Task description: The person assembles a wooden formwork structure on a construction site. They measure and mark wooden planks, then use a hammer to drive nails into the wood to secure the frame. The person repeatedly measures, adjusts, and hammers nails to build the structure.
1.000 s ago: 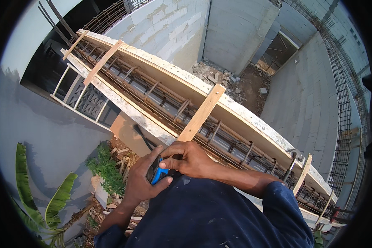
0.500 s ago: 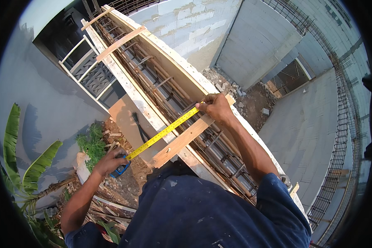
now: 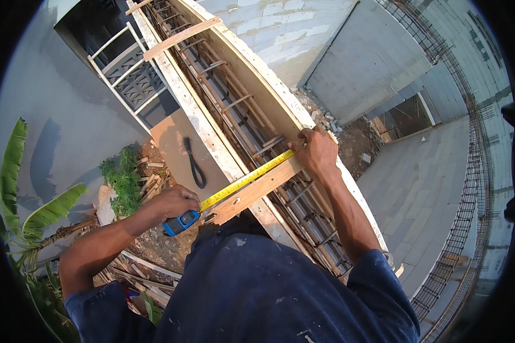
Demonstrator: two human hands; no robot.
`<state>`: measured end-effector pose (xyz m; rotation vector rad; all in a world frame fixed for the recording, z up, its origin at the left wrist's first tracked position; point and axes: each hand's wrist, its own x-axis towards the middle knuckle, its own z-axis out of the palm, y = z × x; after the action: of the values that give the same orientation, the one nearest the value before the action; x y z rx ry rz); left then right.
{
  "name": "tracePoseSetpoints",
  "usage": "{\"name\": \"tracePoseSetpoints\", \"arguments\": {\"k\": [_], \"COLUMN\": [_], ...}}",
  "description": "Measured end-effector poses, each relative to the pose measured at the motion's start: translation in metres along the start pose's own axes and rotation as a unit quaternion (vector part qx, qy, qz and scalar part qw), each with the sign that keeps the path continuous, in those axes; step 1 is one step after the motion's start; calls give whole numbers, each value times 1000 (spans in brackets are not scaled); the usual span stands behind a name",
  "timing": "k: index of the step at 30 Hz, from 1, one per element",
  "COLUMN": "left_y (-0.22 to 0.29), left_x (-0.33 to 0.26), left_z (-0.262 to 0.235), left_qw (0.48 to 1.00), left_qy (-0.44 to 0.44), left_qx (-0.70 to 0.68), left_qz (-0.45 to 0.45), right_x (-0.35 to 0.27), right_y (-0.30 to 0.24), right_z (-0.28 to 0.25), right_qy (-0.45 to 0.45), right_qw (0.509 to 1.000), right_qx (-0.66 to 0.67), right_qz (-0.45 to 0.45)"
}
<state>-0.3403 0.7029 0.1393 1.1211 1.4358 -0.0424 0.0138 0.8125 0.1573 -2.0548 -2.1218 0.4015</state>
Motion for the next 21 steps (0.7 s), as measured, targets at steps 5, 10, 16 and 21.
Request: {"name": "tracePoseSetpoints", "arguments": {"k": [5,10,16,21], "left_y": [19,13,9,6], "left_x": [-11,-16,-8,-6], "left_z": [11,16,14,15], "left_qw": [999,993,997,999], "left_qy": [-8,73,29,27], "left_qx": [29,30,24,7], "left_qz": [-13,88,63,33], "right_x": [-14,-62,-98,-111], "right_y": [10,23,27,16], "right_z": [6,15,34,35], "right_qy": [105,90,-132,-211], "right_qw": [988,925,848,859], "right_qx": [113,366,481,453], "right_qz": [-30,53,179,112]}}
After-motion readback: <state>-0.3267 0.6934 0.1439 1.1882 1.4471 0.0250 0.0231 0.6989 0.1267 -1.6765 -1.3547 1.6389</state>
